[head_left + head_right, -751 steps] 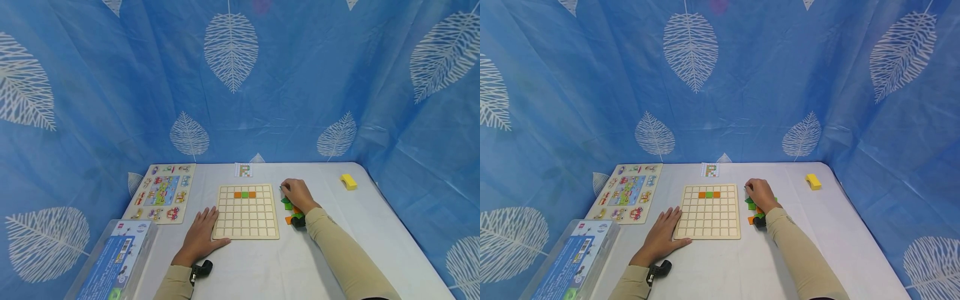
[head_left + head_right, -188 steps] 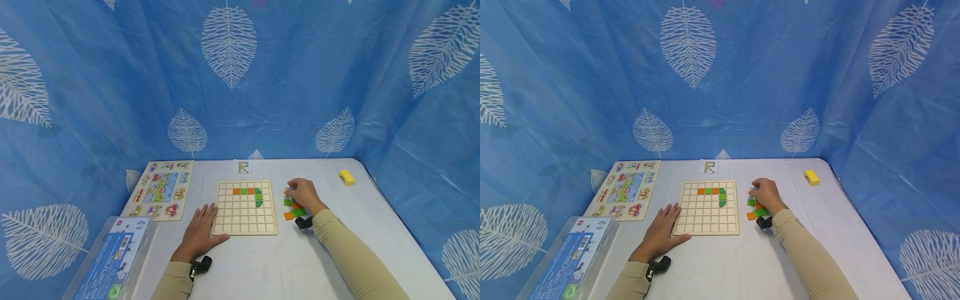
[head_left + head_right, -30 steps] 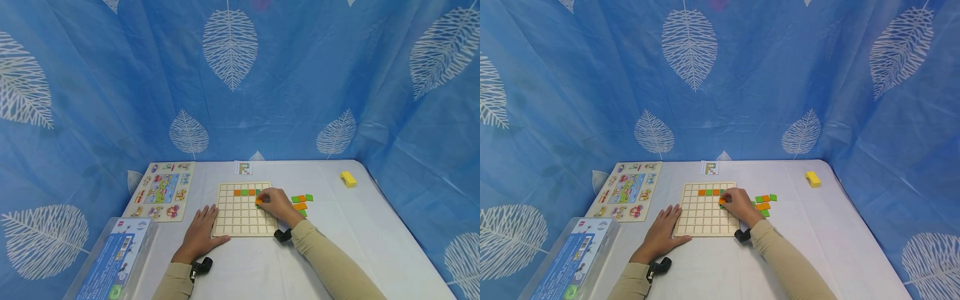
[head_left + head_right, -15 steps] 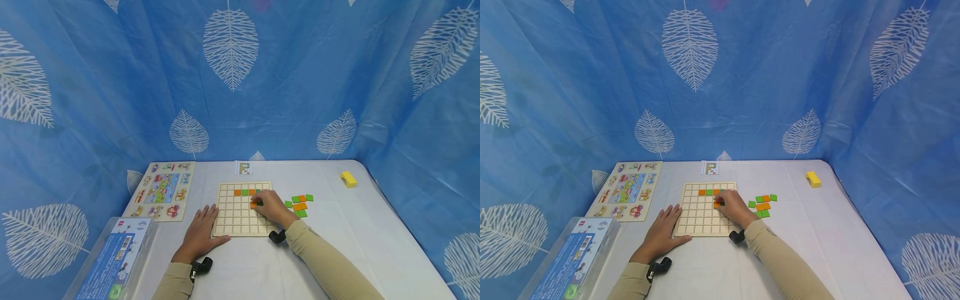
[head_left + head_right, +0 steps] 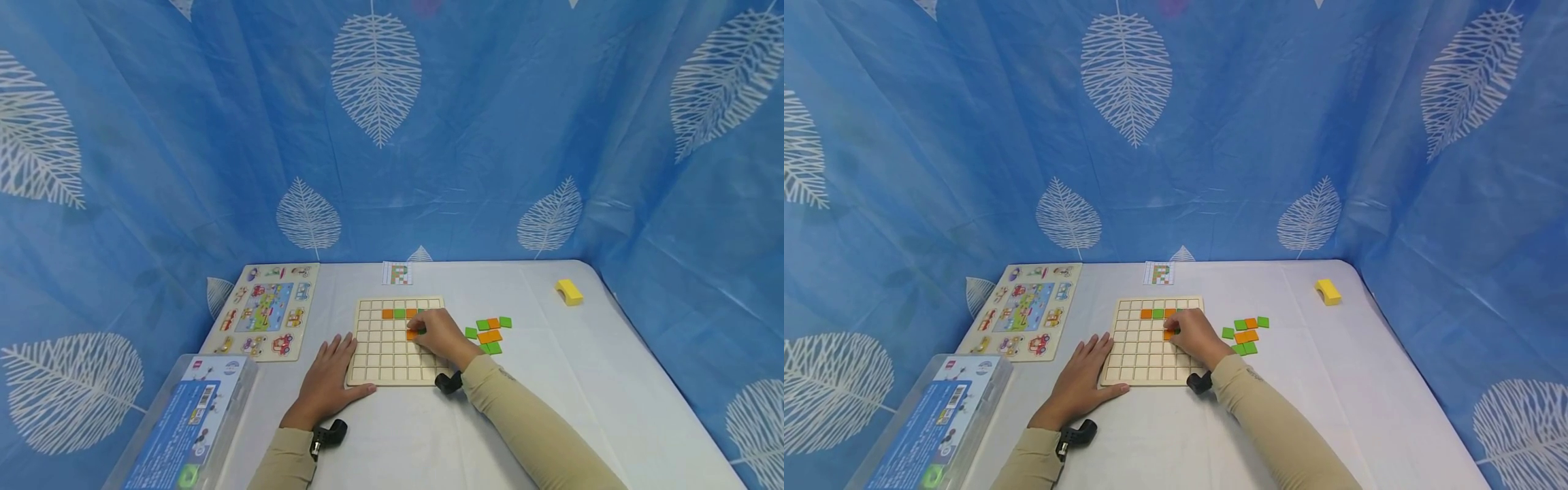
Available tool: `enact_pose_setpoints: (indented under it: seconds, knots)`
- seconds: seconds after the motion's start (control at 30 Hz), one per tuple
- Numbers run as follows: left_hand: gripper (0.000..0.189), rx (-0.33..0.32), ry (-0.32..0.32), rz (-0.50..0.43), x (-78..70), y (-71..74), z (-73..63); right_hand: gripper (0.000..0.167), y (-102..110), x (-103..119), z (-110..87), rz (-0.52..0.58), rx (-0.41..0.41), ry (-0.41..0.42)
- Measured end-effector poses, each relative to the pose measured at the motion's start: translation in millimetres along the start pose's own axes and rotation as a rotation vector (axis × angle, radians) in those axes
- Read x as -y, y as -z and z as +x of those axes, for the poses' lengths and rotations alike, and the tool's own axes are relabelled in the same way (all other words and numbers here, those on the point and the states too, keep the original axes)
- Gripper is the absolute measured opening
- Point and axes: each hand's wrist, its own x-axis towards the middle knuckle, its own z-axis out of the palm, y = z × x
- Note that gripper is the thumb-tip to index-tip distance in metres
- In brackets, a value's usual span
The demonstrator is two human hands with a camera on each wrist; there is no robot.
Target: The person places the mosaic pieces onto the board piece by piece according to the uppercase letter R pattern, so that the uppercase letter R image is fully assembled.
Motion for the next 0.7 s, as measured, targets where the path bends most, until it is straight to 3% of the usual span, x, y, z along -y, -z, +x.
enact_pose_setpoints:
  seconds: [0.7]
  knots:
    - [0.115, -0.019, 0.003, -0.005, 0.8, -2.6, 0.0, 0.030, 3.0, -3.6, -6.9, 0.066, -0.053, 0.003]
